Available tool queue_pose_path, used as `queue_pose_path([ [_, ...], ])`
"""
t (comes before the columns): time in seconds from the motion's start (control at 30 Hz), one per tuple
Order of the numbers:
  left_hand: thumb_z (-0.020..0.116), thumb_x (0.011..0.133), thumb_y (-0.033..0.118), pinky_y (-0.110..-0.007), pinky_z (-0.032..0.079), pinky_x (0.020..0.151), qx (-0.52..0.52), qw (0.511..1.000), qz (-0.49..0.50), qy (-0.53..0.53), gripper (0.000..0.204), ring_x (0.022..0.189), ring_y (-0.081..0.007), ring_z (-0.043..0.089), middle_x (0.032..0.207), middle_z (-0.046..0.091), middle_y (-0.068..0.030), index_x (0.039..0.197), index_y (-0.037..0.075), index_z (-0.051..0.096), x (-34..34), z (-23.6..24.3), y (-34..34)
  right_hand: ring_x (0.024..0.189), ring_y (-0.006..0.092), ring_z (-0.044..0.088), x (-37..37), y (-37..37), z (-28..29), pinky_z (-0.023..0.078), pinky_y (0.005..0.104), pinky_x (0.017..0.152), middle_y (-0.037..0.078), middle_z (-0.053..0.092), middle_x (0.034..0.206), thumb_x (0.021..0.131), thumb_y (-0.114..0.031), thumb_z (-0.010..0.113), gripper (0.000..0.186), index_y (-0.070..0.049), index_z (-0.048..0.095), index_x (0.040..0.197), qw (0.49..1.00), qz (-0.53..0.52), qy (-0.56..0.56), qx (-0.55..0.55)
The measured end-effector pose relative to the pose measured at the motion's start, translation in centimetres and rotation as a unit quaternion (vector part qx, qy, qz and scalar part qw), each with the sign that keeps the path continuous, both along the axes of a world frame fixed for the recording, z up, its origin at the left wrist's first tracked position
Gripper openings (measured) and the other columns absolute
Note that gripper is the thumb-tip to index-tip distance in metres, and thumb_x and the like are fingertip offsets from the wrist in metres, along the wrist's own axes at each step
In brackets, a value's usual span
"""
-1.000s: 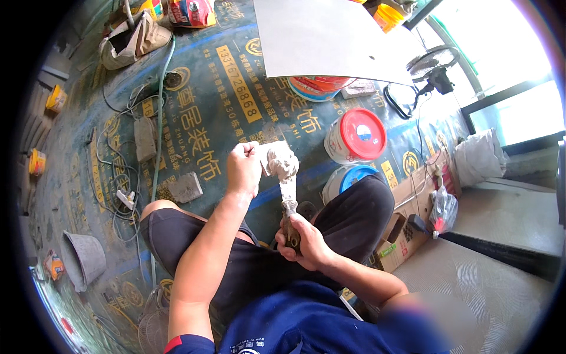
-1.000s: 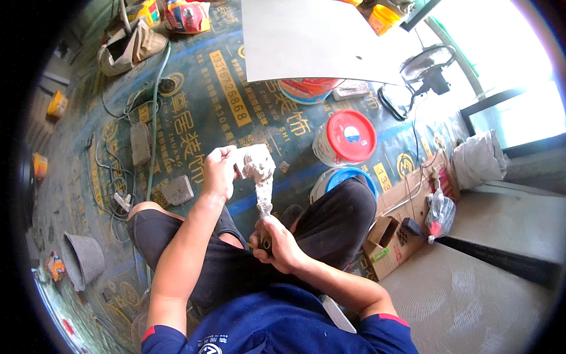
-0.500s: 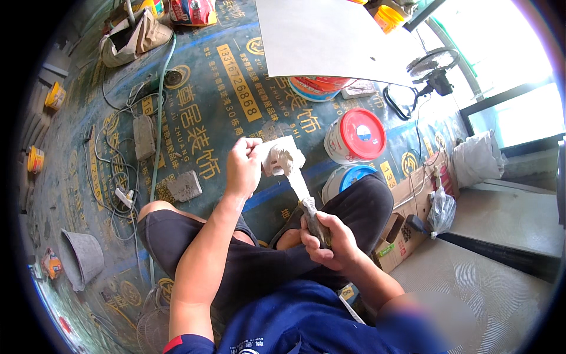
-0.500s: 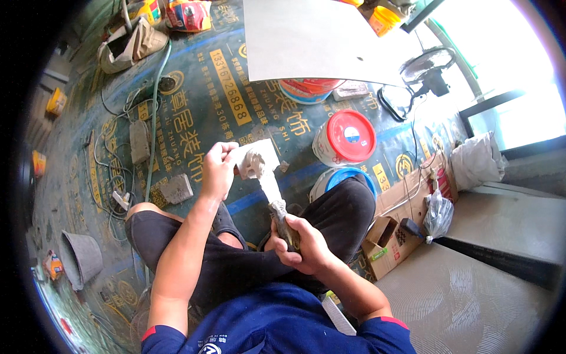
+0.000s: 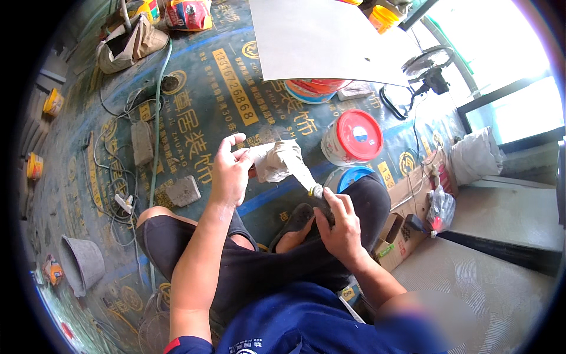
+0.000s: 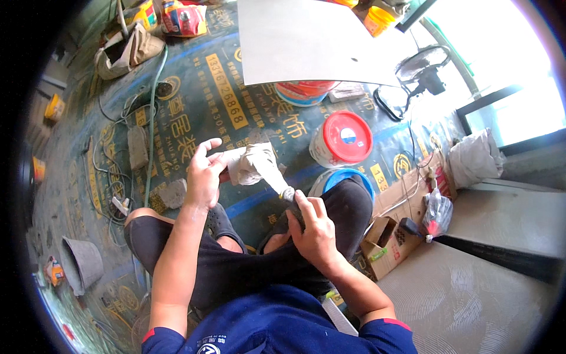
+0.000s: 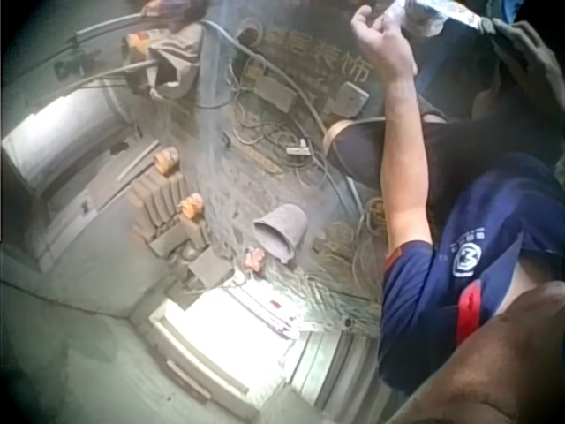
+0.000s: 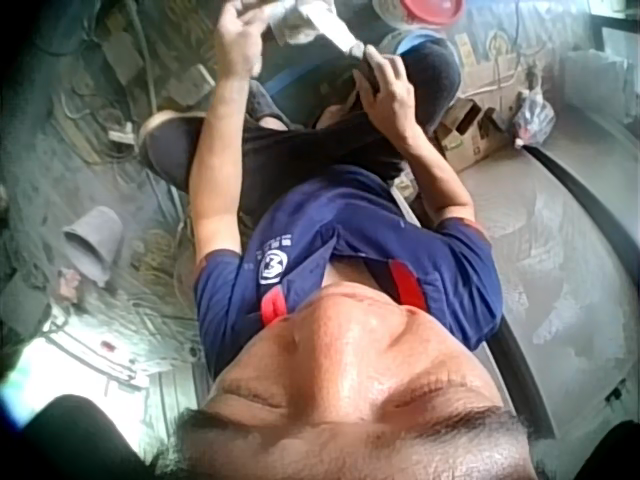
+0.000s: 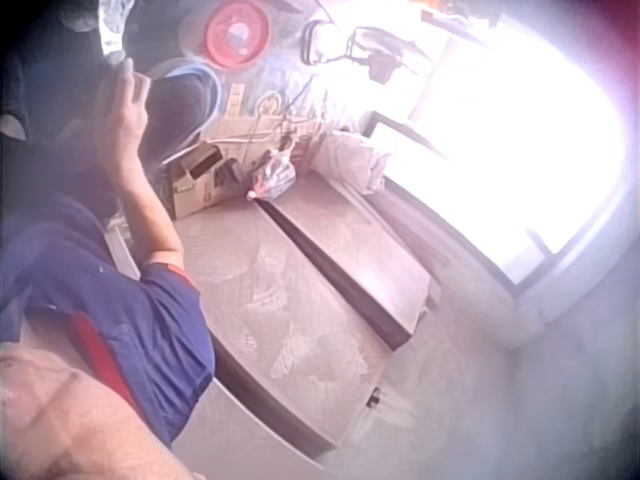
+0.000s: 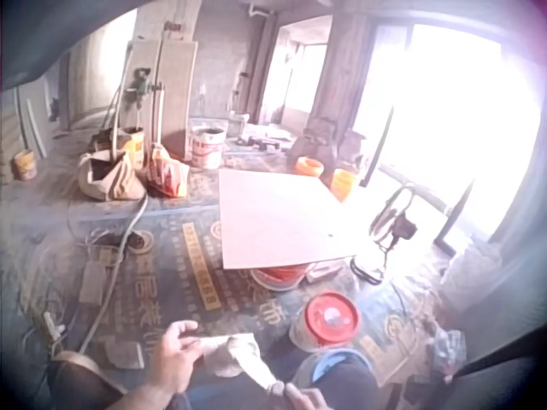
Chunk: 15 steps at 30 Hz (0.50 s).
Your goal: The person prepares a tile for installation by applying adhesive compound to a spacer and attaching it to the back of the tile, then uses a trowel to apply and smooth adhesive across the tile surface.
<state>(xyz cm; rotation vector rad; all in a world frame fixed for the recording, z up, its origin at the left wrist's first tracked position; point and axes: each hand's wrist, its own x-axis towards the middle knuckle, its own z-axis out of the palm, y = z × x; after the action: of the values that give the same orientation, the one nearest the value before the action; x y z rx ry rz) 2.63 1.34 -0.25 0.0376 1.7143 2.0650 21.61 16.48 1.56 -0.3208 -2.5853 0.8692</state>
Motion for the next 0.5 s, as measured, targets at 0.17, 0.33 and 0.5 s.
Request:
queue_pose_path([
  [0.17,0.050,0.091,0.000,-0.032,0.055,0.069,0.048,0.997,0.019,-0.057,0.034,0.085,-0.0175,0.063,0.099,0.062,-0.0126,0.124,0.001,0.041,-0.1,0.5,-0.1,0.073,0.0292,0.062,0.4,-0.8,-1.4,0.052,0.0352,0.057,0.014,0.057,0.094,0.079,-0.007,0.069,0.041,-0.001,0.057,0.118,0.996,0.008,-0.026,0.088],
  [0.33,0.049,0.090,0.001,-0.031,0.054,0.069,-0.001,0.999,0.017,-0.036,0.031,0.084,-0.0174,0.063,0.098,0.063,-0.0118,0.121,0.002,0.043,-1.0,-1.3,-0.7,0.081,0.0299,0.061,0.0,0.8,1.8,0.051,0.0347,0.072,0.015,0.058,0.094,0.079,-0.007,0.069,0.040,-0.001,0.058,0.117,0.994,0.039,-0.093,-0.049],
  [0.5,0.049,0.089,-0.002,-0.031,0.055,0.066,0.032,0.998,0.001,-0.053,0.032,0.082,-0.0171,0.063,0.095,0.064,-0.0137,0.120,0.000,0.043,-1.3,-0.3,-0.4,0.080,0.0123,0.058,0.1,2.6,4.7,0.046,0.0249,0.072,0.004,0.060,0.090,0.088,-0.009,0.064,0.034,0.002,0.056,0.119,0.924,0.037,-0.095,-0.370],
])
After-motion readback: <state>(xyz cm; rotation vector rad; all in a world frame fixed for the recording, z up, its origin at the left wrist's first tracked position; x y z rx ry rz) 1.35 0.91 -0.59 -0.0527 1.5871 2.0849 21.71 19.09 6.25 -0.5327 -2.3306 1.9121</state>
